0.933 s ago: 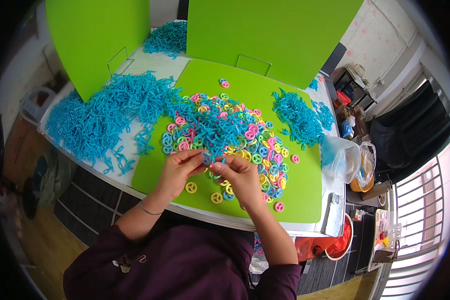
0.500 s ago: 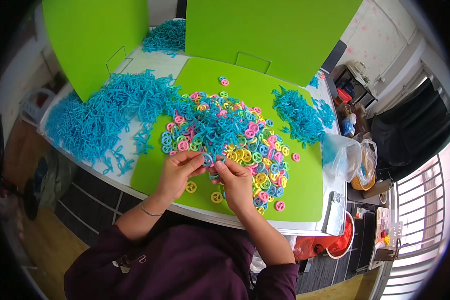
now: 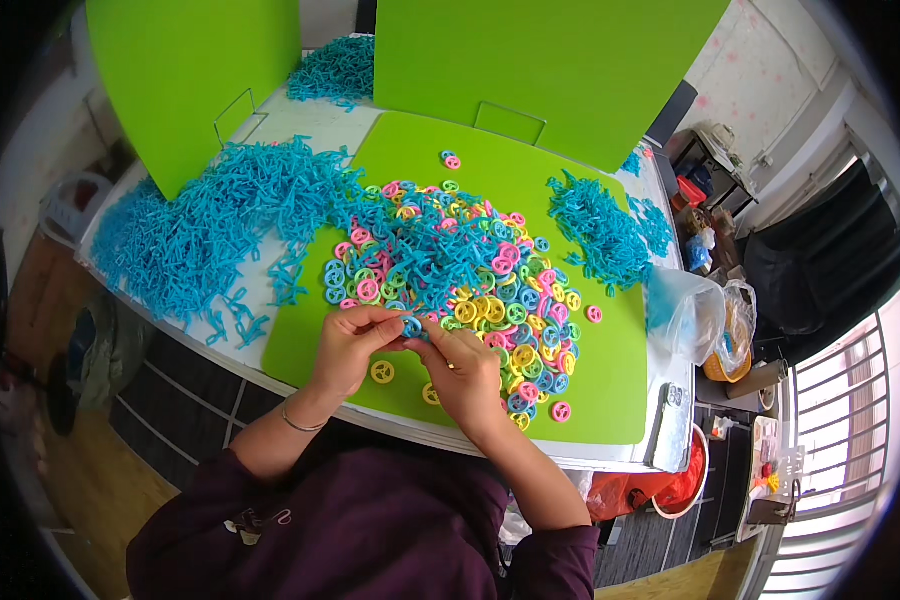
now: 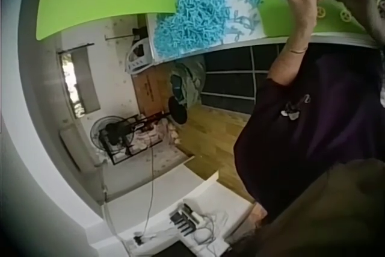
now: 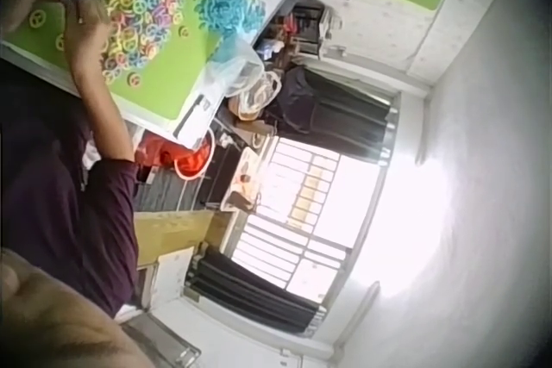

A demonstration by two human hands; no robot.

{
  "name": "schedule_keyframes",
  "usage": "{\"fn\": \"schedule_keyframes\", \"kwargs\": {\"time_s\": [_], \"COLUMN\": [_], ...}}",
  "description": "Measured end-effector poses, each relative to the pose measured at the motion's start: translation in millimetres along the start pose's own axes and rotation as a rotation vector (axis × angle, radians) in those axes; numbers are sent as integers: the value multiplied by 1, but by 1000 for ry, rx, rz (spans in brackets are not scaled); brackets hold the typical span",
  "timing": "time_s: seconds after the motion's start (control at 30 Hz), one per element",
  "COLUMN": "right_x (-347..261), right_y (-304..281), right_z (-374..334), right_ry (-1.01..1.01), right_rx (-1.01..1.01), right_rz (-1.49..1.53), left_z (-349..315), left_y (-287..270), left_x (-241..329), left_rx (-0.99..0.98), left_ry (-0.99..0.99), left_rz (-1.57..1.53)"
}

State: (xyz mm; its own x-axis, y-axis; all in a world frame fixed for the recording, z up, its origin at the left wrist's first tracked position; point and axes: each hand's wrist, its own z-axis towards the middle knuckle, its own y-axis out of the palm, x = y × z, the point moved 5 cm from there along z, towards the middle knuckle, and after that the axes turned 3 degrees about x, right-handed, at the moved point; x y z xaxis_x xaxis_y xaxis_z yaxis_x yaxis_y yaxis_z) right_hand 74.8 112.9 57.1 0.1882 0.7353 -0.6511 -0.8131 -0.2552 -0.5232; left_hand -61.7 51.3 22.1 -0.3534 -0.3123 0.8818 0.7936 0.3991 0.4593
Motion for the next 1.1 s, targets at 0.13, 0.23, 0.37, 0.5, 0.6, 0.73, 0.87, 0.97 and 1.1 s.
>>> {"fn": "schedule_keyframes", "kwargs": {"time_s": [0.13, 0.23, 0.37, 0.5, 0.6, 0.73, 0.87, 0.97, 1.1], "right_x": [-15, -18, -7, 13, 7, -28, -39, -31, -13], "right_y": [-2, -5, -3, 4, -5, -30, -21, -28, -29], "right_z": [4, 3, 2, -3, -5, 9, -1, -5, 0], "right_ry": [-198, -205, -49, 475, 471, -398, -701, -545, -185], "right_rx": [99, 129, 61, -173, -250, -169, -276, -197, -178], "right_rz": [-119, -184, -96, 332, 409, -50, -291, -84, 181], "left_z": [1, 0, 0, -1, 1, 1, -5, -1, 21], "left_y": [-3, -2, 1, 7, 0, -18, -13, -23, -71], "left_x": [-5, -4, 0, 3, 1, -9, -7, 12, 48], "left_rx": [10, 3, -35, -91, -18, 33, -108, -97, 228], "left_ry": [7, 64, 79, 47, -128, -412, -422, -160, 384], "left_rz": [-5, 38, 72, 165, -16, -272, -170, 236, 1283]}}
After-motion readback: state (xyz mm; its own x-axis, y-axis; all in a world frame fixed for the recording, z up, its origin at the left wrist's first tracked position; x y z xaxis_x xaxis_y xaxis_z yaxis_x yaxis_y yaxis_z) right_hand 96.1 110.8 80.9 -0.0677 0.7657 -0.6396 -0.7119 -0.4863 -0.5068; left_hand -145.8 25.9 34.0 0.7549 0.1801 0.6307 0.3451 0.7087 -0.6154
